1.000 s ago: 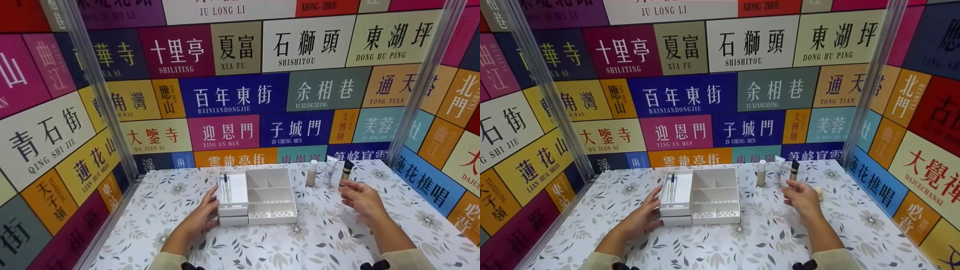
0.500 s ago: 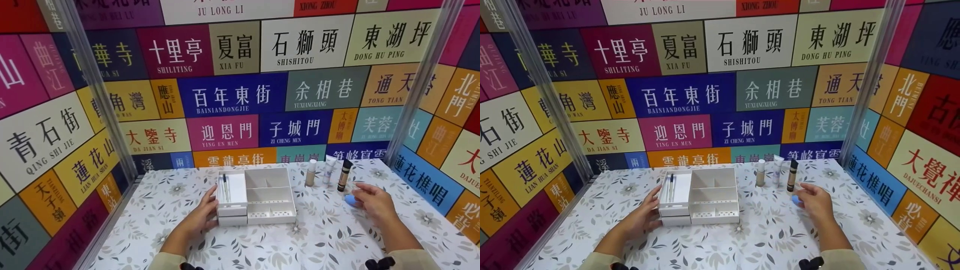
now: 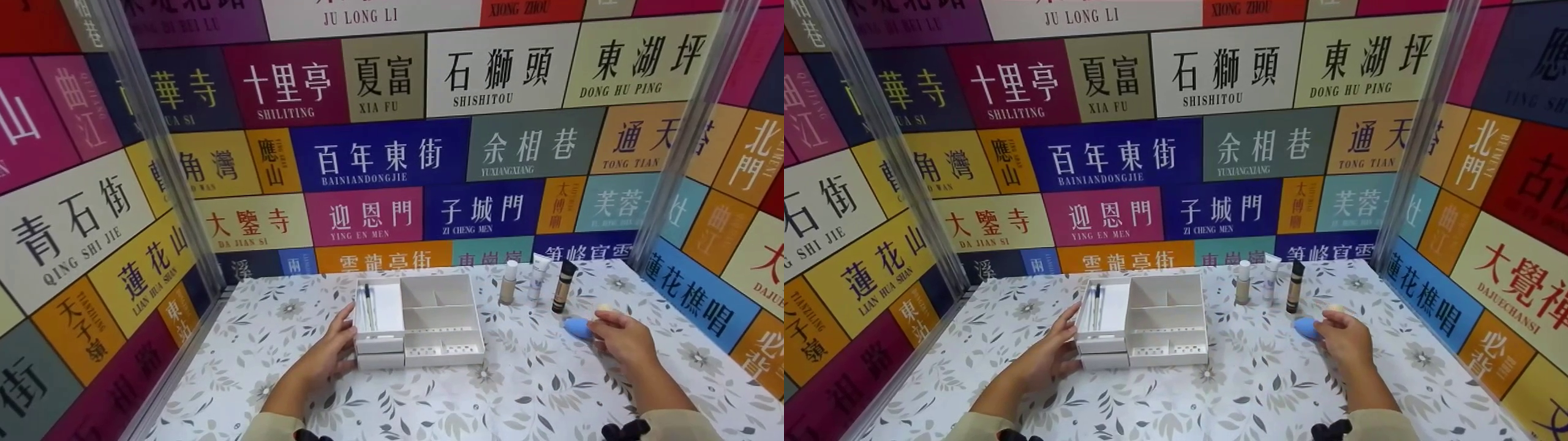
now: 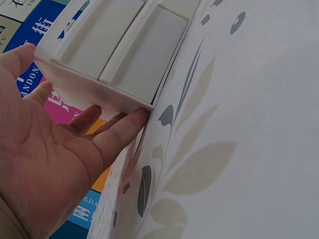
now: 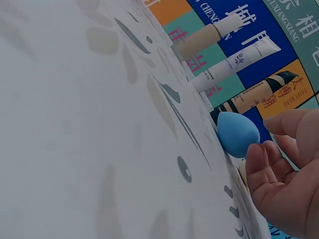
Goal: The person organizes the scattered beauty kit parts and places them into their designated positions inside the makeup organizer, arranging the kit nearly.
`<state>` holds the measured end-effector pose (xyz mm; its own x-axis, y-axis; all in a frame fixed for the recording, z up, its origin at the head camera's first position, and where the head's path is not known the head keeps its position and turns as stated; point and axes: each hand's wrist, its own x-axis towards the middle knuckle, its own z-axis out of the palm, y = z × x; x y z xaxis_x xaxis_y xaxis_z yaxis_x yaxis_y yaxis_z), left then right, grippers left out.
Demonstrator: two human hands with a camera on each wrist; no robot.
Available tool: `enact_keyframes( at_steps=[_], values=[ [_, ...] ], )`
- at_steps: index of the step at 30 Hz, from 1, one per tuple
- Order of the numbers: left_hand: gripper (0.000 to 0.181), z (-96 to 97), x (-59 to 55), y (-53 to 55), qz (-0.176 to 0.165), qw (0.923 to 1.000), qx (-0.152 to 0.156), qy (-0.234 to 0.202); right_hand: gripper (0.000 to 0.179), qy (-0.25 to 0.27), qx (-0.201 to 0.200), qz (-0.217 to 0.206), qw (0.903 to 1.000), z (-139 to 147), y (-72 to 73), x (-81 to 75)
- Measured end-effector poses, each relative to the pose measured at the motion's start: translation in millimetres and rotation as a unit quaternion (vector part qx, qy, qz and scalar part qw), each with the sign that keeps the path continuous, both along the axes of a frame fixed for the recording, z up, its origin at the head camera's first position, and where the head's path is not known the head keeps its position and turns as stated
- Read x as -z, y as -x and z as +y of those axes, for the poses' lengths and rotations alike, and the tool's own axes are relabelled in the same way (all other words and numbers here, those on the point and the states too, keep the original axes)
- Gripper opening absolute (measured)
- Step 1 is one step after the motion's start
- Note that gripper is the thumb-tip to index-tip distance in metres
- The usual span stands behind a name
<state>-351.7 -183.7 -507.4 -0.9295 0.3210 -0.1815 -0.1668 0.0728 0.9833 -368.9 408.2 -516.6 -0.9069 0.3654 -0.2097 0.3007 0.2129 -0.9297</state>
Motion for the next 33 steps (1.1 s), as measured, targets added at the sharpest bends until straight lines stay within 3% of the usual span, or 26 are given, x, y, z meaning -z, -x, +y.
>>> enact_keyframes(
  at_steps=[14,20,27,33],
  values=[
    [0.068,0.8,-0.2,-0.2,-0.003,0.9999,0.002,-0.013,0.071,-0.018,-0.049,-0.008,0.9986,0,2.8,7.4],
    [0.067,-0.3,1.7,-1.2,0.02,0.9995,0.017,-0.017,0.071,-0.009,-0.055,-0.003,0.9984,-1,0.2,6.9],
    [0.066,-0.1,0.7,-1.8,0.013,0.9997,0.013,-0.014,0.072,-0.022,-0.067,-0.014,0.9974,-12,0.6,-2.6],
    [0.066,0.4,0.7,-1.4,0.008,0.9998,0.008,-0.014,0.075,-0.002,-0.105,0.009,0.9944,-30,-3.0,-15.1]
  ],
)
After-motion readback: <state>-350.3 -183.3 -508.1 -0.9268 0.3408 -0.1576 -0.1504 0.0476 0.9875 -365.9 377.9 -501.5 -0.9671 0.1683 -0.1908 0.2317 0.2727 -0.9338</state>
